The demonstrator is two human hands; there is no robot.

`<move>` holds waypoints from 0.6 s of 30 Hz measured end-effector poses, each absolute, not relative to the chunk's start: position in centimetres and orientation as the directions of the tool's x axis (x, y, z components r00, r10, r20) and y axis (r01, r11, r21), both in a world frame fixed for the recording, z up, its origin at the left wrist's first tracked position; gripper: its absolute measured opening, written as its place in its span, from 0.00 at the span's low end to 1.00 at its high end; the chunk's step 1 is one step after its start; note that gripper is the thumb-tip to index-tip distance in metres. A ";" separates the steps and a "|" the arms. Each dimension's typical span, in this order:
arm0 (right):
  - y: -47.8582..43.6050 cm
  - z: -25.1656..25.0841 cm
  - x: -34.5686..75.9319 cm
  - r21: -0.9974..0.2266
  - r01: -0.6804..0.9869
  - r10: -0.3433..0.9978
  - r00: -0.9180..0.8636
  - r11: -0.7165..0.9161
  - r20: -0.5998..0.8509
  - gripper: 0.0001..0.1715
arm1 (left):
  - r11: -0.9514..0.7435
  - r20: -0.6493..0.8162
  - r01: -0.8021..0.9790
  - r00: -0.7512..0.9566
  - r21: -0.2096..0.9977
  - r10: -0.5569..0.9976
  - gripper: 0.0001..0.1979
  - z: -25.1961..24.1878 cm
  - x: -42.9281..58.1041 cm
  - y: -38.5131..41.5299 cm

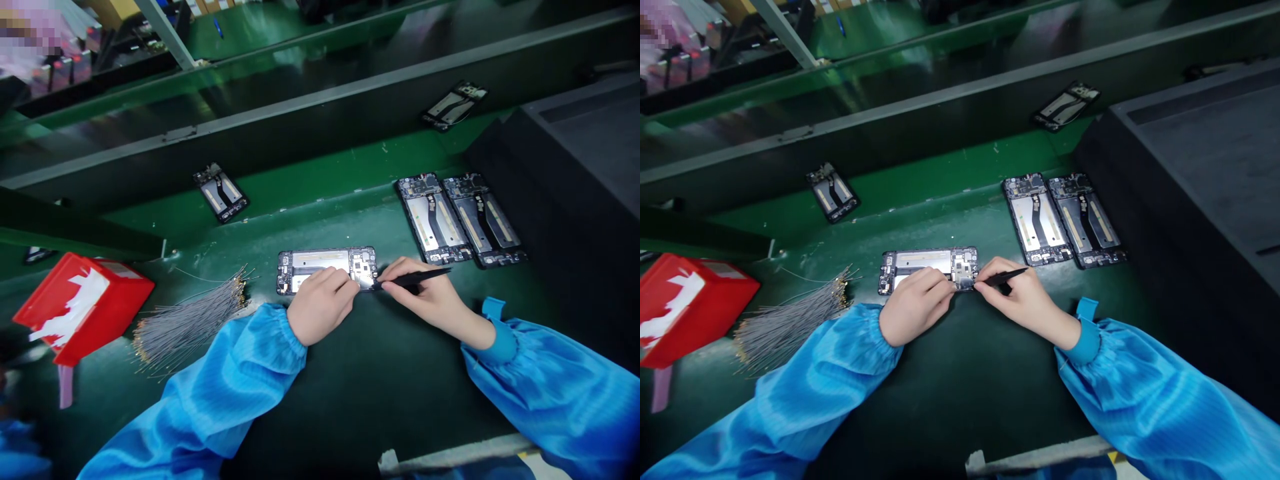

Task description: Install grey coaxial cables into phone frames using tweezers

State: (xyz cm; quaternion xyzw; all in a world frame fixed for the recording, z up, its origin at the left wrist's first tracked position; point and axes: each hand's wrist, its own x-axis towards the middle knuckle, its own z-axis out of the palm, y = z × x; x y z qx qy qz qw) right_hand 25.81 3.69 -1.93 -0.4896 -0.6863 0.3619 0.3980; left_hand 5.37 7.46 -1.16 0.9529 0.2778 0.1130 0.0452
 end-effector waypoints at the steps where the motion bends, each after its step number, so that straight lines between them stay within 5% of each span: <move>1: 3.6 -1.9 25.8 -0.880 0.388 0.956 -0.208 0.274 0.206 0.03 | -0.841 0.190 0.520 0.820 0.149 0.540 0.09 -1.2 5.4 7.5; 10: 3.1 -1.9 25.3 -0.730 0.443 0.850 -0.346 0.521 0.396 0.06 | -0.838 0.180 0.520 0.820 0.164 0.544 0.09 -1.2 5.4 7.5; 15: 3.0 -1.1 25.1 -0.637 0.503 0.807 -0.440 0.584 0.393 0.05 | -0.836 0.170 0.519 0.821 0.175 0.545 0.10 -1.1 5.4 7.5; 18: 3.7 -0.6 25.4 -0.700 0.476 0.835 -0.430 0.532 0.343 0.04 | -0.831 0.161 0.521 0.818 0.198 0.551 0.10 -1.1 5.4 7.6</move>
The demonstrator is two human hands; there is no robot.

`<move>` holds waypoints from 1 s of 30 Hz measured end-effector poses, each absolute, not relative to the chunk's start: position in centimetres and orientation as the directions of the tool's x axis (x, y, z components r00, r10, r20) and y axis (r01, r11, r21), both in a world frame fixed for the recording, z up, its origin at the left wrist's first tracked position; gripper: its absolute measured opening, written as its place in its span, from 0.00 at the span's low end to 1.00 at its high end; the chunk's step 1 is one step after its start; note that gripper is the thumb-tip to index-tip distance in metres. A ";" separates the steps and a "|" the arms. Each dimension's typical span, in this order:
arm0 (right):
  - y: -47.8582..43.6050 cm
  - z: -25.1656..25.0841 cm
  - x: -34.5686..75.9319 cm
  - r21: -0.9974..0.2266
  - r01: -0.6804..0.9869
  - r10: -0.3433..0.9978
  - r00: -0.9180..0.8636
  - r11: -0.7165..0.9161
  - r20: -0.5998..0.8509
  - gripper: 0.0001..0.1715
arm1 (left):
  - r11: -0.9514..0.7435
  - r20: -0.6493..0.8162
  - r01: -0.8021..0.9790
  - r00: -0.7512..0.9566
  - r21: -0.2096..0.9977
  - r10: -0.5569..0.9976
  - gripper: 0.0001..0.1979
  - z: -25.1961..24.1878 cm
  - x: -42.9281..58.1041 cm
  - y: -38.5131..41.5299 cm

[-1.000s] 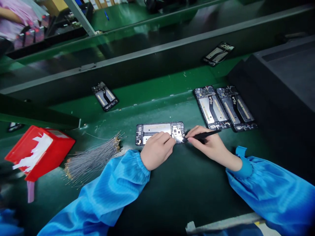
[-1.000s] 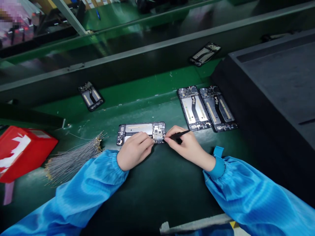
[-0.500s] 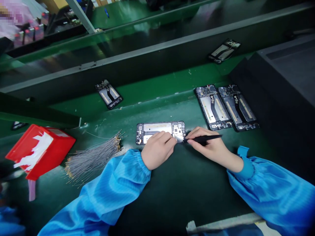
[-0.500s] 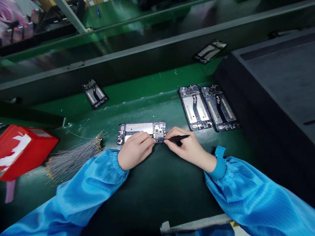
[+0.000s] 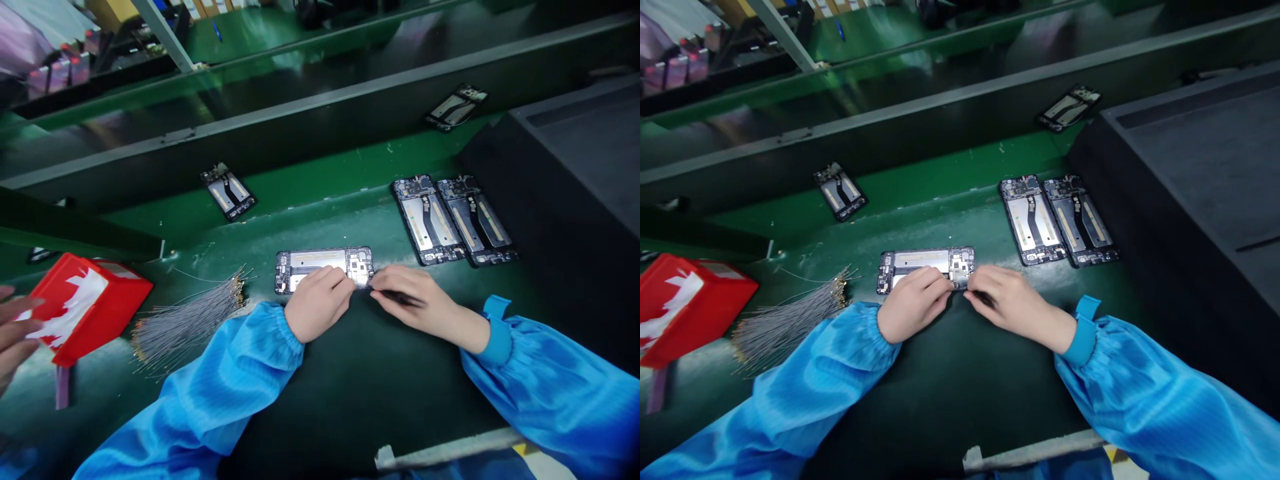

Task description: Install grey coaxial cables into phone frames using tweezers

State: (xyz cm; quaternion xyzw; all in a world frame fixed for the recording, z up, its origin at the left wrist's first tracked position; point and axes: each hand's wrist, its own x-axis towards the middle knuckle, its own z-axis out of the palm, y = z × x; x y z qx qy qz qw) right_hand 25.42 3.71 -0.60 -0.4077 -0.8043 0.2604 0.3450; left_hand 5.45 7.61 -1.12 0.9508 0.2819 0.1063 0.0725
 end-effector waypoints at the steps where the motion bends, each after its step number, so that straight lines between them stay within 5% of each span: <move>1: 4.1 -0.5 25.6 -0.732 0.455 0.847 -0.420 0.508 0.327 0.04 | -0.827 0.158 0.521 0.816 0.212 0.555 0.10 -1.1 5.5 7.7; 11: 7.5 -0.8 25.8 -0.554 0.634 0.798 -0.594 0.540 0.100 0.37 | -0.713 0.116 0.582 0.738 0.391 0.665 0.07 -0.7 5.9 8.1; 20: 7.4 -0.8 25.8 -0.586 0.621 0.801 -0.593 0.521 0.084 0.37 | -0.690 0.112 0.520 0.753 0.503 0.649 0.11 -0.7 5.4 8.0; 30: 7.8 -0.4 25.8 -0.605 0.639 0.813 -0.582 0.475 0.023 0.39 | -0.784 0.200 0.402 0.818 0.472 0.540 0.16 -1.5 4.7 7.7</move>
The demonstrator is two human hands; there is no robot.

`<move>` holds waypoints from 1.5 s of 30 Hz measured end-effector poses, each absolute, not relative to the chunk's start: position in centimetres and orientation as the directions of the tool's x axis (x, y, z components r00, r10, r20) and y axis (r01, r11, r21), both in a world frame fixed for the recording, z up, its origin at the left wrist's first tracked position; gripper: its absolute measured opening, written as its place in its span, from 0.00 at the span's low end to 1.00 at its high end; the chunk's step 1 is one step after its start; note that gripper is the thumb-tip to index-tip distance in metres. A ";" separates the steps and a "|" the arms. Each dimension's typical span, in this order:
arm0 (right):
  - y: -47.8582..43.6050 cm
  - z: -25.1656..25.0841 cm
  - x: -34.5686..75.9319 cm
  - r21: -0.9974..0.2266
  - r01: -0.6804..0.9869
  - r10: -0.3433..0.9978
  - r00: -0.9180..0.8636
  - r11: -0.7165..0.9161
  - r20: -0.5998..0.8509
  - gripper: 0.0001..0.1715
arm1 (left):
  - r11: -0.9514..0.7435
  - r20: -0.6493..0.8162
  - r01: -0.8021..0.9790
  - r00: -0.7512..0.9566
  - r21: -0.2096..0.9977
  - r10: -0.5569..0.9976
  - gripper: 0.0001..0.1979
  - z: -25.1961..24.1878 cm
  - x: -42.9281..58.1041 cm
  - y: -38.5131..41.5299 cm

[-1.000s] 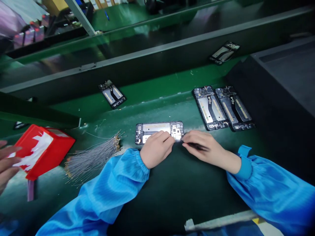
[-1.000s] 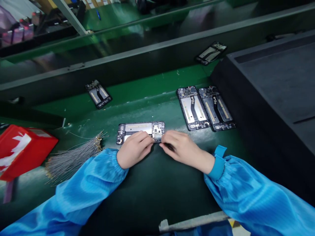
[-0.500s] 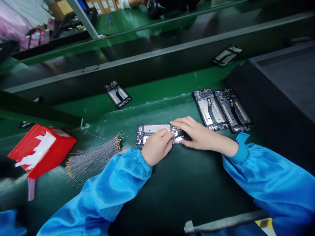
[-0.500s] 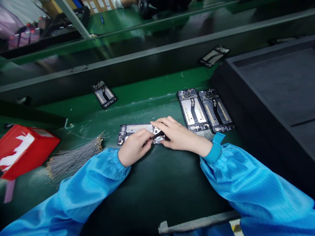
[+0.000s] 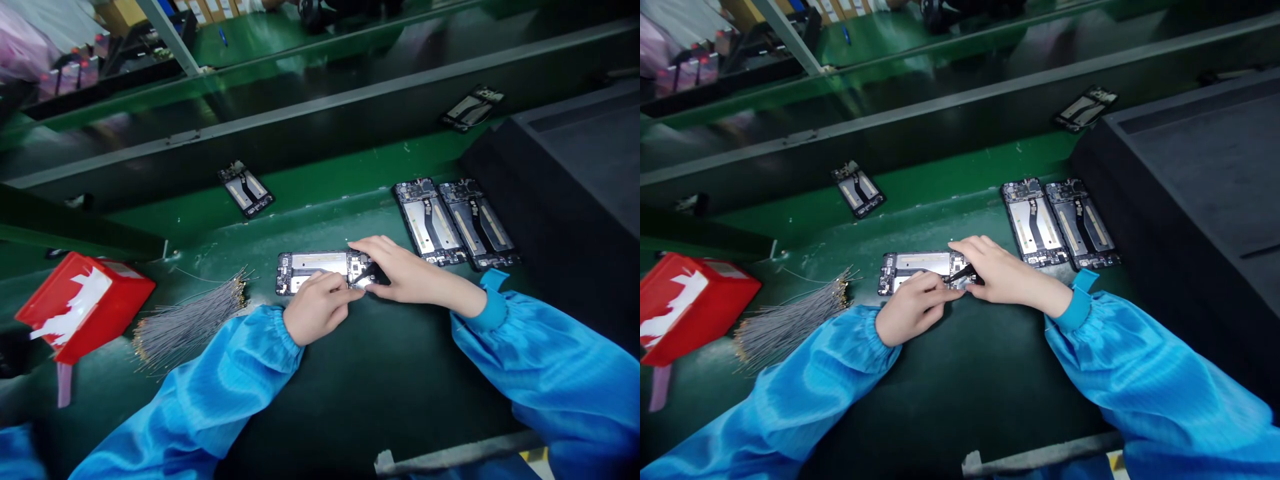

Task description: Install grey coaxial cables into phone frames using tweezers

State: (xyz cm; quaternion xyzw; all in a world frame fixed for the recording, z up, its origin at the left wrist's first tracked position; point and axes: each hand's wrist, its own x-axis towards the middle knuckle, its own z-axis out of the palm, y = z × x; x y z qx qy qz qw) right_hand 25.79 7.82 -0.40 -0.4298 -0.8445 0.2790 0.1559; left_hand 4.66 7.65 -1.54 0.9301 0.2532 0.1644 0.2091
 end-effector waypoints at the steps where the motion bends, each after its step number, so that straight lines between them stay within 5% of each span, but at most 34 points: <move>1: 7.9 -0.3 25.7 -0.608 0.640 0.812 -0.583 0.470 0.015 0.40 | -0.792 0.206 0.398 0.821 0.463 0.533 0.16 -1.5 4.7 7.7; 15: 8.1 0.6 24.6 -0.545 0.718 0.827 -0.557 0.433 -0.076 0.41 | -0.886 0.203 0.348 0.886 0.306 0.418 0.14 -1.1 4.1 8.3; 22: 8.3 0.5 25.0 -0.548 0.702 0.813 -0.578 0.454 -0.067 0.41 | -0.856 0.252 0.265 0.880 0.444 0.404 0.15 -1.7 2.6 9.5; 45: 9.1 0.8 23.9 -0.444 0.772 0.816 -0.561 0.455 -0.139 0.41 | -0.880 0.260 0.275 0.883 0.386 0.390 0.13 -1.9 2.7 9.3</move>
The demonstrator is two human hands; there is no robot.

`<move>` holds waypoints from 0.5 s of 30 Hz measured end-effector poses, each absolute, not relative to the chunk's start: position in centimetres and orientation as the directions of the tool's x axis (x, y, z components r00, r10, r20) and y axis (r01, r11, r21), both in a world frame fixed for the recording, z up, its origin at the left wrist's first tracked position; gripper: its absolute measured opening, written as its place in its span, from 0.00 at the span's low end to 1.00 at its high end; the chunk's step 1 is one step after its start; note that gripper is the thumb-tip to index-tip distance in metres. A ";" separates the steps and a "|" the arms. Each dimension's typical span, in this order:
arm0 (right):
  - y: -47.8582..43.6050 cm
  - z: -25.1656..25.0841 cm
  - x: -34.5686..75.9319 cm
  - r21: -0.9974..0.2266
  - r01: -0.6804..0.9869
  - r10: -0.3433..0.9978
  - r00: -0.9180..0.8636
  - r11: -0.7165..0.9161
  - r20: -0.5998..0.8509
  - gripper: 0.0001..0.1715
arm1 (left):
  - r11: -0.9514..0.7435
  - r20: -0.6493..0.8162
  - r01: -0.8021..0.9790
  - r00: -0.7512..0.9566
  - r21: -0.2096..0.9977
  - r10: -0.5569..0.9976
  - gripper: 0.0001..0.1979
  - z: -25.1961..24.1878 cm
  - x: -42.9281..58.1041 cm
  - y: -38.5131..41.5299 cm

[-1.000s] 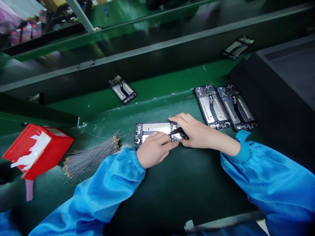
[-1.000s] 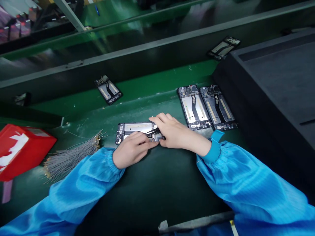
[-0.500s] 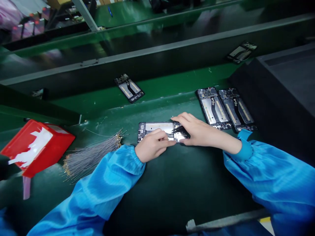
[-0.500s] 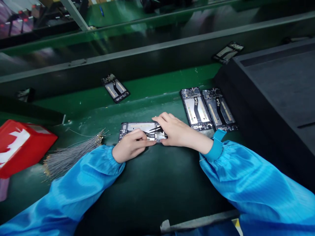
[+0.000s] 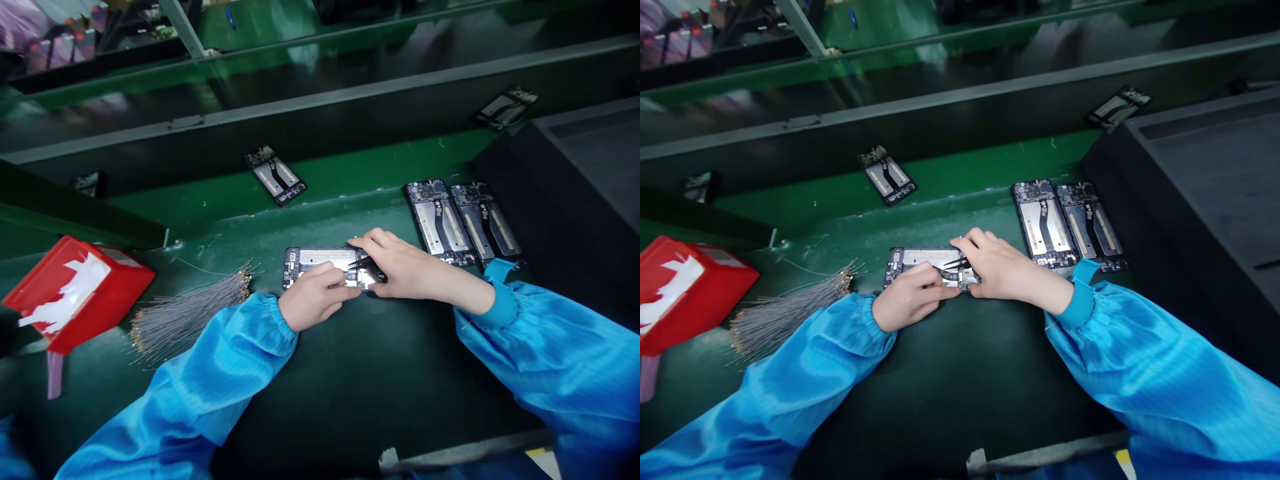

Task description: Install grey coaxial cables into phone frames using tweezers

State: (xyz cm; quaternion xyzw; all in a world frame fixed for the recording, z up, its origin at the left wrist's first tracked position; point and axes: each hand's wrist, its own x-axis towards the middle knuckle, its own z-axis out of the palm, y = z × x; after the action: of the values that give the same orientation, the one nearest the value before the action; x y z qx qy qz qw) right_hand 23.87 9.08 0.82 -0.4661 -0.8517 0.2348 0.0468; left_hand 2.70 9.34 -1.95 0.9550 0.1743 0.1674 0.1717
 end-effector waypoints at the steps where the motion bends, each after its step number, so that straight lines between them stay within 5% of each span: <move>1: 9.0 0.8 23.9 -0.448 0.768 0.818 -0.561 0.457 -0.127 0.41 | -0.880 0.258 0.274 0.884 0.387 0.389 0.13 -2.0 2.7 9.3; 15: 9.2 0.6 23.3 -0.413 0.810 0.855 -0.503 0.417 -0.124 0.40 | -0.783 0.288 0.268 0.824 0.562 0.488 0.11 -1.6 2.9 9.3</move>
State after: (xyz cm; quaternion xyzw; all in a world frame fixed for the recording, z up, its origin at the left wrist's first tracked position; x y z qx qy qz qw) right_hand 23.31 9.20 0.63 -0.4955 -0.8400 0.2148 0.0527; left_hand 2.92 9.32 -1.56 0.9195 0.2056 0.2142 0.2576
